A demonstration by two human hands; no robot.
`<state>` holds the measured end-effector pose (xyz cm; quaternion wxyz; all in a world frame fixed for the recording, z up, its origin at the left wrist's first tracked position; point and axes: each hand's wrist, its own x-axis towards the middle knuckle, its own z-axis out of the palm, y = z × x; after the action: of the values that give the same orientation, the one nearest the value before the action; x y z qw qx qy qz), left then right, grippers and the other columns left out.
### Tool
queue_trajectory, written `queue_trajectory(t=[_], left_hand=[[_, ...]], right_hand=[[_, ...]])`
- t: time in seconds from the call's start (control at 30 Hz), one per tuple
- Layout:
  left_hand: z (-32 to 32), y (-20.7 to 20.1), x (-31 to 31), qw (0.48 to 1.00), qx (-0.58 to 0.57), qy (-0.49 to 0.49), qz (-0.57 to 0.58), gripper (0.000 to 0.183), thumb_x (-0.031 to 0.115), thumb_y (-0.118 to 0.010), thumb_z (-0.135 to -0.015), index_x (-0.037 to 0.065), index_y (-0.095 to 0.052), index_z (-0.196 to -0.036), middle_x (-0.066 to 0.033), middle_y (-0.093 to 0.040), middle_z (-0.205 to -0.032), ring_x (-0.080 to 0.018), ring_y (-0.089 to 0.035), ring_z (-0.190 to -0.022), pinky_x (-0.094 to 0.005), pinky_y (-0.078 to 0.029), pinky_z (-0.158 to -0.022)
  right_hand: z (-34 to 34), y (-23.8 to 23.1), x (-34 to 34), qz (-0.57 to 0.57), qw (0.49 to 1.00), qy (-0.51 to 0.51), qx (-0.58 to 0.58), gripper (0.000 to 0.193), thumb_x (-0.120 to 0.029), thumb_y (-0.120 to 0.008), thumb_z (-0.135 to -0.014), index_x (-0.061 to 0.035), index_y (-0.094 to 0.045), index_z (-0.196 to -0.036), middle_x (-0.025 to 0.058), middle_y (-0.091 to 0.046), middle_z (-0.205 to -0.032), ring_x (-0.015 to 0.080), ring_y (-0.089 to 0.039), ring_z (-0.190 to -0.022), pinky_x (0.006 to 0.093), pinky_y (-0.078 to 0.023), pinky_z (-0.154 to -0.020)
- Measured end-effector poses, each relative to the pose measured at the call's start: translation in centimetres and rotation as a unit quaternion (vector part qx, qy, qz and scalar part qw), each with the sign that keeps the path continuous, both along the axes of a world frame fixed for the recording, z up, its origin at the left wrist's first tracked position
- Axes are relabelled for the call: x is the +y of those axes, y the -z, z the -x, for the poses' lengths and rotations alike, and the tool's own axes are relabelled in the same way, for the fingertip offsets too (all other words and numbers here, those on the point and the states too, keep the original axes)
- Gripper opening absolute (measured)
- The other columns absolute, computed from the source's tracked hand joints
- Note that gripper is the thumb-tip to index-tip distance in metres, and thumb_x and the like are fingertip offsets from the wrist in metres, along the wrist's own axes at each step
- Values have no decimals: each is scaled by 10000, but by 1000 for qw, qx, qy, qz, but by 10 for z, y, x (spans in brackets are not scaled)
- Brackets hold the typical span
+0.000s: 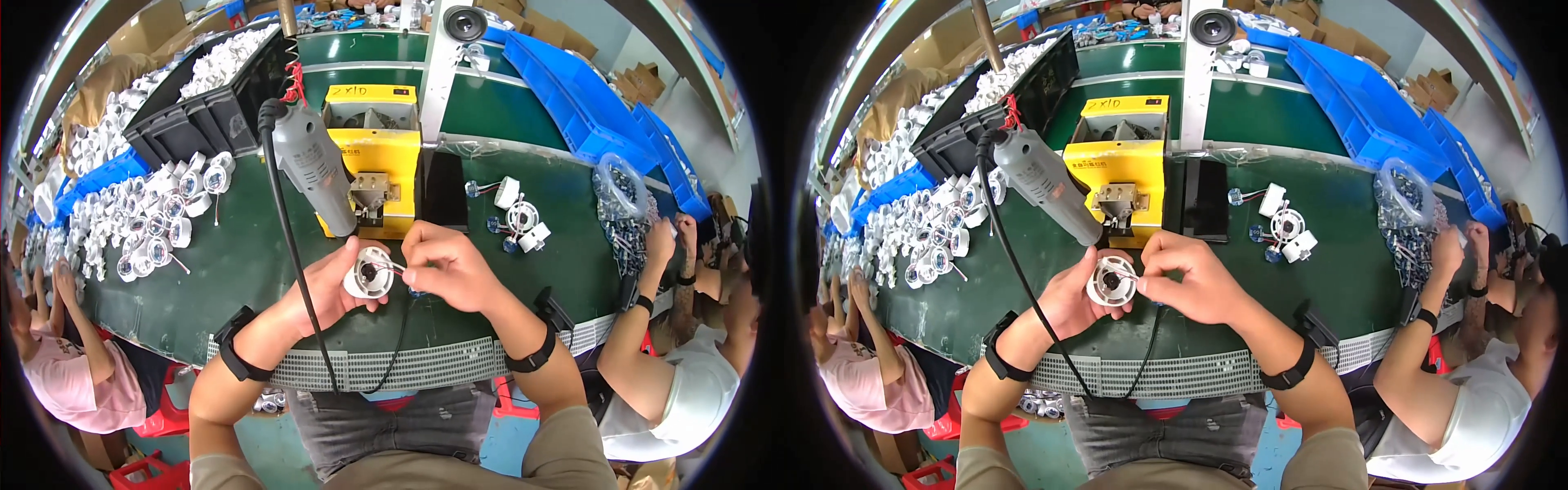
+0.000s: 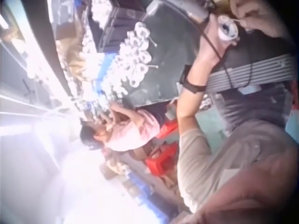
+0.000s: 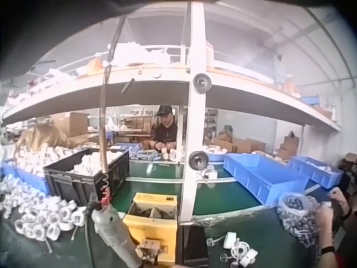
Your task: The person picks up a camera housing, inserts a circuit board, and secures it with a screw using a power screwdriver, repeating the process for a second unit.
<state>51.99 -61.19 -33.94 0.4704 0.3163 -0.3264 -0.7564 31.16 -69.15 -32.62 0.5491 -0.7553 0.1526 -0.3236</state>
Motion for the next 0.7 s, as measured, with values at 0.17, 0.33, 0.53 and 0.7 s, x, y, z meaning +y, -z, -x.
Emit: queue_trajectory(t=[0.17, 0.33, 0.53, 0.7], left_hand=[[2, 2, 1, 1000, -11, -5, -21, 555, 511, -327, -998, 36, -489, -1235, -84, -632, -965, -186, -627, -795, -288, -505, -671], [10, 5, 2, 1000, -13, -25, 8, 519, 459, -336, -1012, 32, -467, -1274, -86, -616, -1042, -182, -620, -855, -297, -506, -696], [9, 5, 0, 995, 18, -89, 49, 433, 348, -339, -1029, 48, -422, -1330, -95, -584, -1155, -222, -606, -1047, -403, -525, -908], [11, 7, 2, 989, 20, -119, 84, 422, 313, -366, -1026, 51, -401, -1355, -94, -567, -1207, -217, -585, -1101, -419, -499, -966]], right_hand=[[-10, 1, 15, 91, 992, 57, 66, 117, -56, -665, -765, 5, -592, -697, 55, -520, -782, 160, -525, -713, 299, -412, -640], [-14, 1, 23, 73, 988, 99, 91, 109, -74, -681, -779, -2, -605, -750, 52, -525, -782, 169, -529, -696, 301, -421, -624], [-17, -4, 21, 147, 969, 188, 66, 144, -81, -730, -777, -36, -621, -862, 59, -534, -820, 161, -535, -668, 277, -430, -591], [-5, -5, 10, 319, 923, 212, 21, 198, -25, -738, -746, -44, -673, -931, 80, -603, -927, 193, -651, -740, 258, -488, -592]])
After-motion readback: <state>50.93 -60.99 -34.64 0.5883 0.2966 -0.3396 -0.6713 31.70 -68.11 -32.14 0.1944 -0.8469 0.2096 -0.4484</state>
